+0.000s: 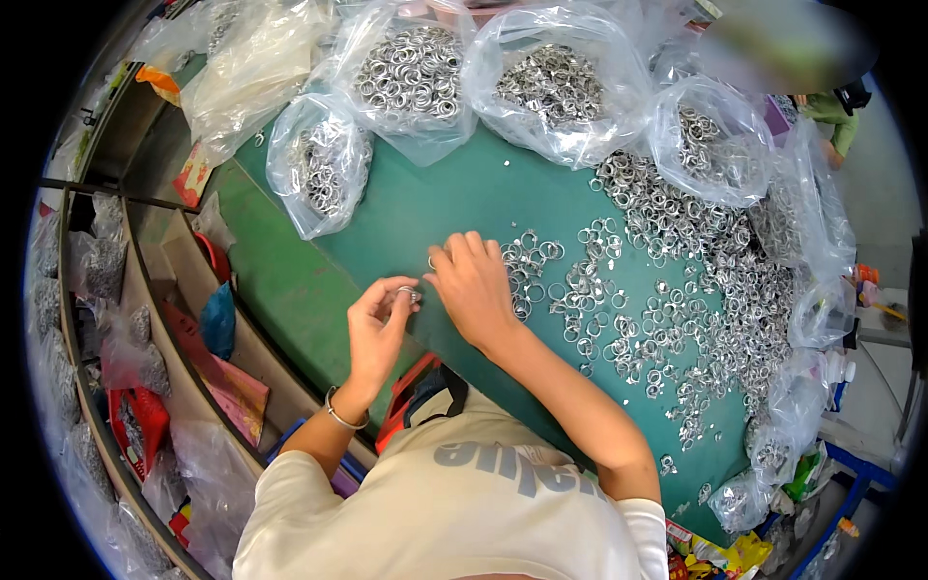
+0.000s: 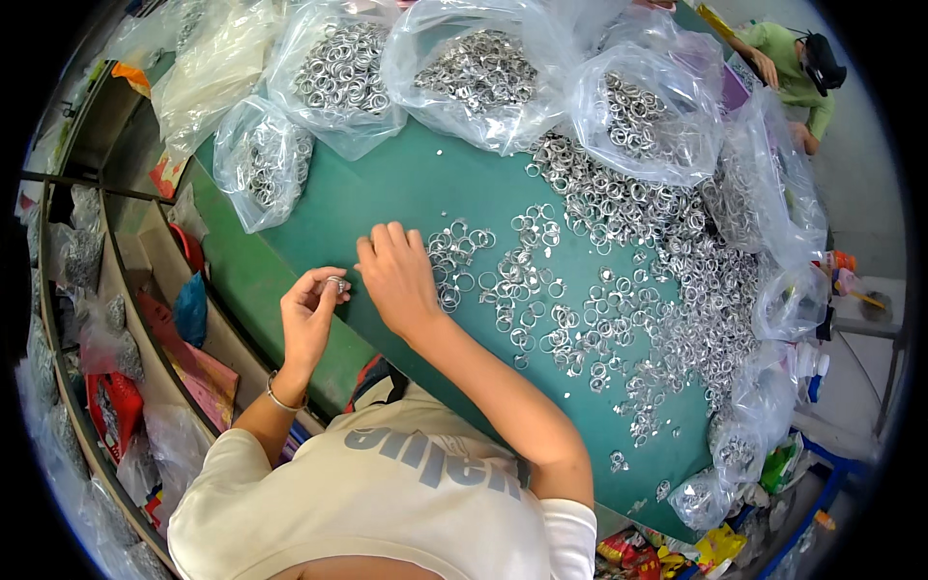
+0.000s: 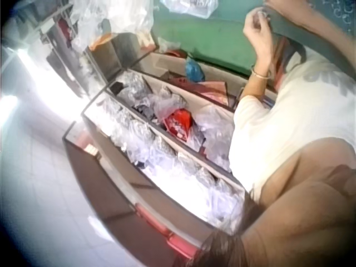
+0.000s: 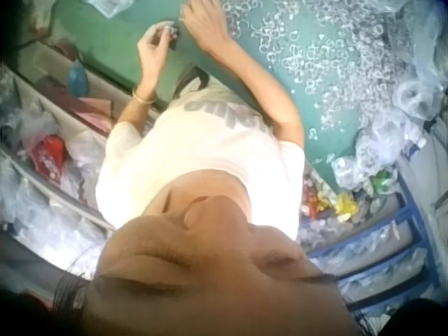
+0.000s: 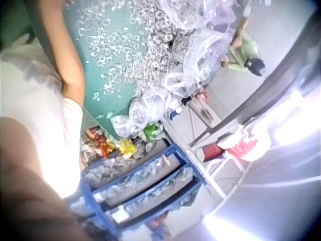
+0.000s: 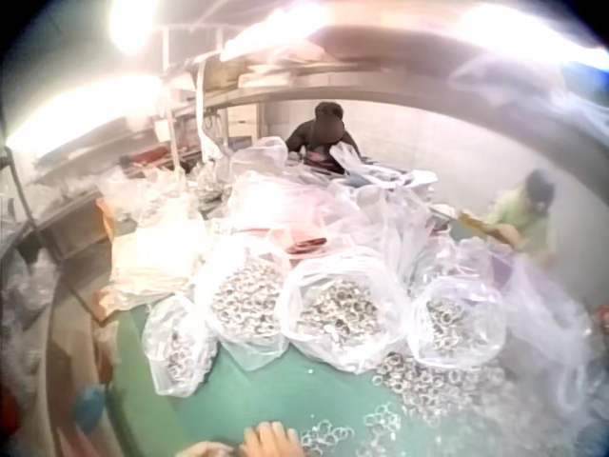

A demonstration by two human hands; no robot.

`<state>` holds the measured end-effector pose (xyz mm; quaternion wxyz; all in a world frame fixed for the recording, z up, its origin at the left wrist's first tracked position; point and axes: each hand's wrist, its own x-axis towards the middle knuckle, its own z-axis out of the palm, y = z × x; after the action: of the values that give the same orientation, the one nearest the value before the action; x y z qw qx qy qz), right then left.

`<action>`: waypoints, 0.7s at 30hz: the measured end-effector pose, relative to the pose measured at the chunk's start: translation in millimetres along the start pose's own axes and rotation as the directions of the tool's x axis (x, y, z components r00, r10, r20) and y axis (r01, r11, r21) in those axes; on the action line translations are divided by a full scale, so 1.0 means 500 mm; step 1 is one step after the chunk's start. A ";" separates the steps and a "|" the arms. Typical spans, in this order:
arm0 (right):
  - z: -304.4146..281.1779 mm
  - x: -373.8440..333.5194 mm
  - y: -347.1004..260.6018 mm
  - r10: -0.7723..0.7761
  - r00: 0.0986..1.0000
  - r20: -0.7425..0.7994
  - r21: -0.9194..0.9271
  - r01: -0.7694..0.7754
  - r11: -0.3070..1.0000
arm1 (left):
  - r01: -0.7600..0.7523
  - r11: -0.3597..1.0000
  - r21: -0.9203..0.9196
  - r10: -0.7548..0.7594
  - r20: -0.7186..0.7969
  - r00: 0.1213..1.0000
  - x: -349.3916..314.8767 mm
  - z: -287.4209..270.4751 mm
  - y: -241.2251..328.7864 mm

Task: The person picks up metal rings from a table by hand, gathers them into groups, and places them into plastic bags on a nearby shelf.

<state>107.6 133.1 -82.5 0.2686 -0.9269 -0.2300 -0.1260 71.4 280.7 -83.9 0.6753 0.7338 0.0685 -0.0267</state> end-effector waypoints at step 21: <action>-0.214 -0.286 0.123 0.486 0.849 -0.209 -0.304 -0.528 0.793 | -0.557 0.796 0.238 0.304 0.638 0.707 -0.010 0.092 -0.002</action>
<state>2.9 -23.6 -72.5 0.1364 -0.9777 0.0699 -0.1436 69.0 234.8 -88.0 0.4789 0.8113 -0.3212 -0.0962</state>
